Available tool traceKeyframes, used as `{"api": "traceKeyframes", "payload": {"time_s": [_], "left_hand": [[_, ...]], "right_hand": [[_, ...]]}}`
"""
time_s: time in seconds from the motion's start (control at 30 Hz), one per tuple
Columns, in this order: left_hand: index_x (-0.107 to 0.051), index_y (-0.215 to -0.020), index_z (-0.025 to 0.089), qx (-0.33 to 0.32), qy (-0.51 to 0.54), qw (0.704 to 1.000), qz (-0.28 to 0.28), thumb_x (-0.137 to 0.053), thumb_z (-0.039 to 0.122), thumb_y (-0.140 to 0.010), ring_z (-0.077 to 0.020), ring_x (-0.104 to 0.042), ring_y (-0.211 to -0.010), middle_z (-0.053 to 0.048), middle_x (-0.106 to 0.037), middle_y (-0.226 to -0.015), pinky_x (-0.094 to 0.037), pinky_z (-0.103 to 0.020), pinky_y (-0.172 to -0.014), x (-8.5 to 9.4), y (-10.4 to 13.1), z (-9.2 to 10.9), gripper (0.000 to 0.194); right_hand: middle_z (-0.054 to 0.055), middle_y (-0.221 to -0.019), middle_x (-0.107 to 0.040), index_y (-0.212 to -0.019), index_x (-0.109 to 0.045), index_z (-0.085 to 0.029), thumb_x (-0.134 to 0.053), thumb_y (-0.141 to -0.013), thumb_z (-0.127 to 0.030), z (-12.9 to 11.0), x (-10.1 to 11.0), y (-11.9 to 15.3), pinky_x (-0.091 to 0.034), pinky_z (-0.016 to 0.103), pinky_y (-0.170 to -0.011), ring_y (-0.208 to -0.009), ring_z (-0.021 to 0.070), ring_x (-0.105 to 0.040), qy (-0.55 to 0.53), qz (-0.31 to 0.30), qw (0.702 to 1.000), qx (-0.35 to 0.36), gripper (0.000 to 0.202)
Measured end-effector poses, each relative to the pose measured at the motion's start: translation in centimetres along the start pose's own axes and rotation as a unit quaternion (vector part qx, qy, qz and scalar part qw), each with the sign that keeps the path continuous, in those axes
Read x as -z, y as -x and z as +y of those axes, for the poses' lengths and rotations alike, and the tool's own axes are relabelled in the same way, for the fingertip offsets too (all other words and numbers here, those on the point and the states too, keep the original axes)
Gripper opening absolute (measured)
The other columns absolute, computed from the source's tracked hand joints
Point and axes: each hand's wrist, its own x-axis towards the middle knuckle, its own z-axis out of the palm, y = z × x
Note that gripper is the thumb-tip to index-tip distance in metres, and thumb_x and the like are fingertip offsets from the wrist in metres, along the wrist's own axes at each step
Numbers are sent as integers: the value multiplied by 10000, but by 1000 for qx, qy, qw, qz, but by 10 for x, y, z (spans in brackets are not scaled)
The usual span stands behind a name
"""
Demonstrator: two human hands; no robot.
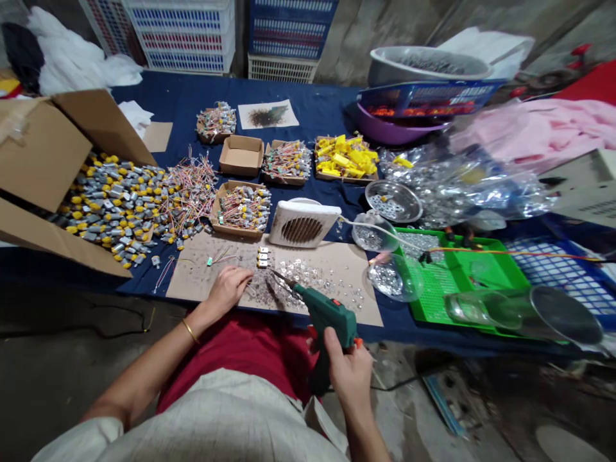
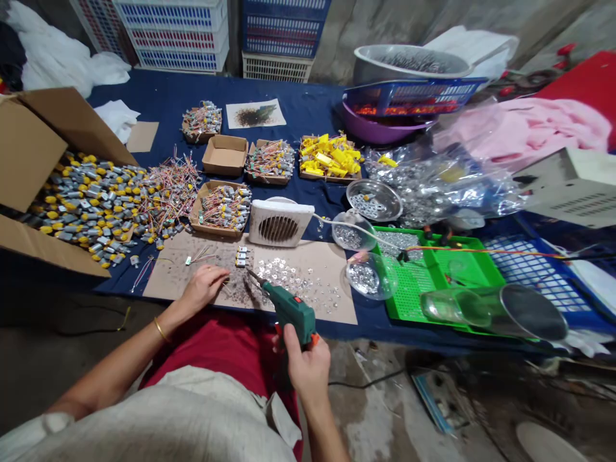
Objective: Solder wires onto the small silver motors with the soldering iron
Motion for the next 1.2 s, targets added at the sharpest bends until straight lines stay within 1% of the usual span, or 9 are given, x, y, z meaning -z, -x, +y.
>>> {"api": "traceKeyframes", "payload": {"time_s": [0.13,0.2,0.27,0.37,0.53,0.67,0.8,1.0,1.2], "left_hand": [[-694,-1052,211,31,-7,998,-47,-532,251,-920,-198,-641,-908,-59,-731,-999,-452,-324,-888,8,-22,-2,213],[-704,-1016,214,38,-8,997,-66,-533,249,-919,-195,-646,-902,-50,-735,-969,-450,-308,-879,10,-30,-2,200],[-711,-988,213,43,-7,997,-69,-532,247,-919,-193,-651,-900,-51,-738,-962,-446,-300,-878,9,-34,-1,195],[-716,-965,204,46,7,997,-60,-523,260,-924,-195,-654,-886,-59,-738,-953,-443,-298,-864,4,-35,-2,206],[-714,-932,198,55,10,997,-53,-518,239,-907,-193,-646,-866,-62,-735,-919,-427,-294,-852,-1,-36,-5,202],[-708,-876,192,52,8,996,-66,-518,193,-871,-195,-637,-828,-59,-726,-865,-420,-296,-837,1,-38,-5,190],[-695,-855,198,48,-10,996,-81,-507,189,-860,-190,-631,-817,-50,-720,-852,-418,-287,-817,3,-40,-3,188],[-684,-847,198,54,-30,994,-88,-503,187,-859,-188,-632,-829,-47,-721,-862,-424,-281,-814,6,-42,1,182],[-675,-834,195,56,-45,994,-88,-509,189,-864,-181,-632,-824,-41,-719,-855,-430,-273,-803,7,-43,2,168]], "right_hand": [[50,-513,-630,-557,-634,-186,-521,-842,-559,0,-8,-14,-493,300,-559,-511,198,-608,82,-5,994,71,483],[39,-490,-600,-544,-614,-190,-499,-848,-559,-2,-13,-21,-468,289,-531,-485,183,-569,104,-1,991,82,492],[25,-471,-566,-535,-589,-193,-486,-848,-564,-6,-17,-25,-442,277,-502,-471,171,-534,113,7,990,82,496],[8,-458,-517,-541,-557,-198,-485,-844,-566,-8,-20,-27,-409,267,-476,-465,160,-495,118,17,990,78,482],[1,-462,-491,-543,-520,-206,-478,-854,-541,-6,-24,-24,-405,269,-486,-466,153,-474,110,-7,992,66,459],[15,-504,-531,-592,-571,-191,-490,-845,-526,-3,-28,-21,-429,277,-516,-511,169,-510,118,4,990,81,428],[13,-486,-519,-618,-597,-183,-486,-852,-514,-2,-29,-16,-432,274,-517,-516,174,-519,133,1,987,86,420],[-6,-489,-491,-583,-544,-190,-493,-872,-471,0,-31,-16,-395,258,-486,-476,144,-478,136,2,983,122,406],[-9,-490,-480,-621,-569,-180,-505,-883,-441,3,-33,-17,-383,252,-484,-490,145,-483,128,4,979,159,375]]}}
